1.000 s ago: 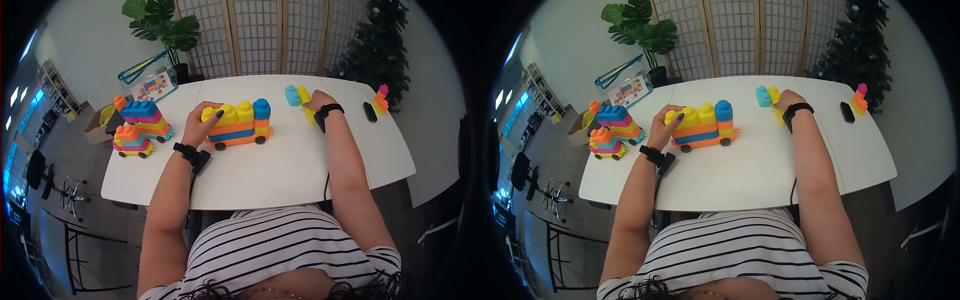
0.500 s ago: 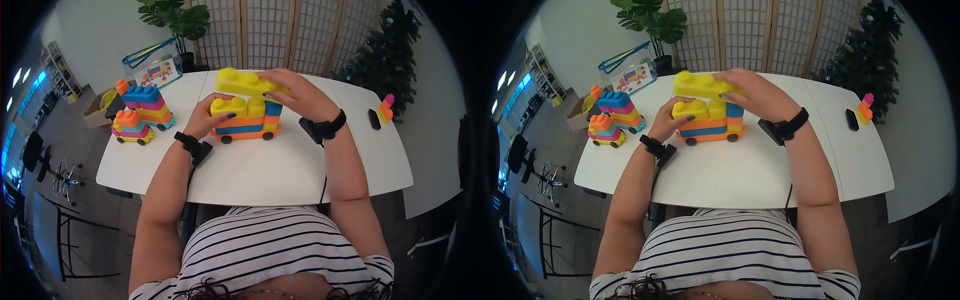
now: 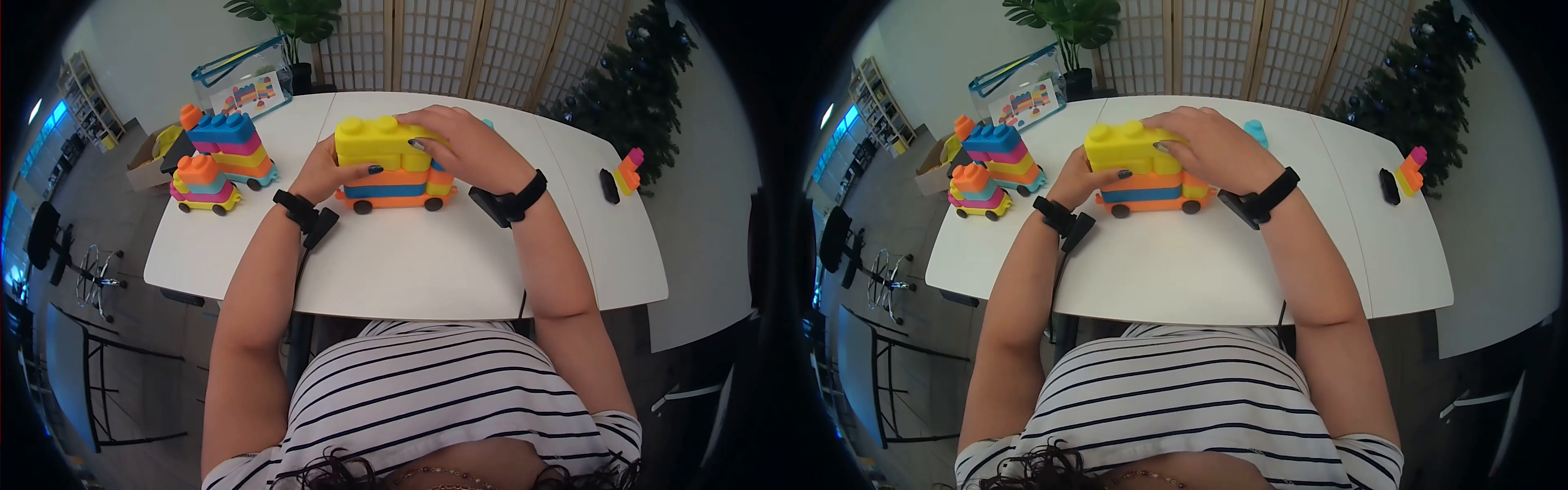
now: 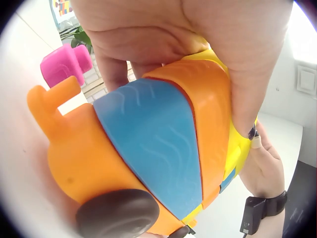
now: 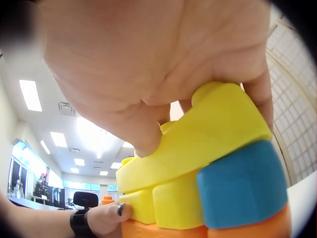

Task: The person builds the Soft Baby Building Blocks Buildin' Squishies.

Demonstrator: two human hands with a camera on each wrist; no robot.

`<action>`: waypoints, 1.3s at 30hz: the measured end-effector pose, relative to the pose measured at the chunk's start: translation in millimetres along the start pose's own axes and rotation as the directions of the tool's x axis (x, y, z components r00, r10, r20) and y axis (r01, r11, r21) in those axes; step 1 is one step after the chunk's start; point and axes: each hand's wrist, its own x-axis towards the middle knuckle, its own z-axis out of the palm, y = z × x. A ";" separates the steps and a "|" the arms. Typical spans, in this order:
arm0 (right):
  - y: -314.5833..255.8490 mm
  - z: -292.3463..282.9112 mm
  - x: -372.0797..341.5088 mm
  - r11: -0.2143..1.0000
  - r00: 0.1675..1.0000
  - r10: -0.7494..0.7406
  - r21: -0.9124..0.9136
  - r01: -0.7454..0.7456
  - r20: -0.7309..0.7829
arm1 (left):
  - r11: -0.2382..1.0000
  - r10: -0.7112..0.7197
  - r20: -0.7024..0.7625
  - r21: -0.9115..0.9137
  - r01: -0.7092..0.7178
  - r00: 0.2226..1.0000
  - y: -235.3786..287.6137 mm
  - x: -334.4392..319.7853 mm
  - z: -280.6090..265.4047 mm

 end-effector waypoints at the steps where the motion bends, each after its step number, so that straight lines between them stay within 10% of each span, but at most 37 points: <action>1: 0.2 -0.6 0.5 0.996 0.998 0.039 0.073 -0.042 0.039 | 0.999 -0.030 -0.008 0.034 0.030 1.000 1.7 -0.3 0.4; 12: 12.3 -9.0 -4.0 0.988 0.984 0.078 0.120 -0.098 0.160 | 0.998 -0.064 -0.140 0.020 0.067 0.988 -7.0 8.3 -1.5; 15: 50.8 -11.9 -4.9 0.771 0.971 0.180 0.590 -0.240 0.159 | 0.993 0.033 -0.231 -0.103 -0.058 0.972 -23.6 15.2 -19.0; 17: 95.6 -1.9 -10.9 0.795 0.944 0.328 0.534 -0.288 0.021 | 0.970 0.193 -0.217 -0.103 -0.219 0.957 -38.1 18.0 -31.6; 19: 129.0 15.7 -26.2 0.894 0.895 0.441 -0.049 -0.444 -0.069 | 0.996 0.022 -0.276 0.090 0.003 0.961 -48.7 23.1 -39.5; 21: 138.5 37.2 -44.8 0.677 0.785 0.617 -0.467 -0.568 -0.060 | 0.982 0.006 -0.282 0.183 0.047 0.959 -52.4 21.7 -36.7; 26: 174.4 48.0 -57.9 0.696 0.706 0.703 -0.290 -0.657 0.086 | 0.904 -0.121 -0.258 0.370 0.214 0.959 -48.5 17.7 -31.0; 39: 198.9 60.5 -67.3 0.664 0.675 0.731 -0.119 -0.738 -0.100 | 0.970 0.168 -0.378 0.231 -0.083 0.910 -31.5 15.7 -15.2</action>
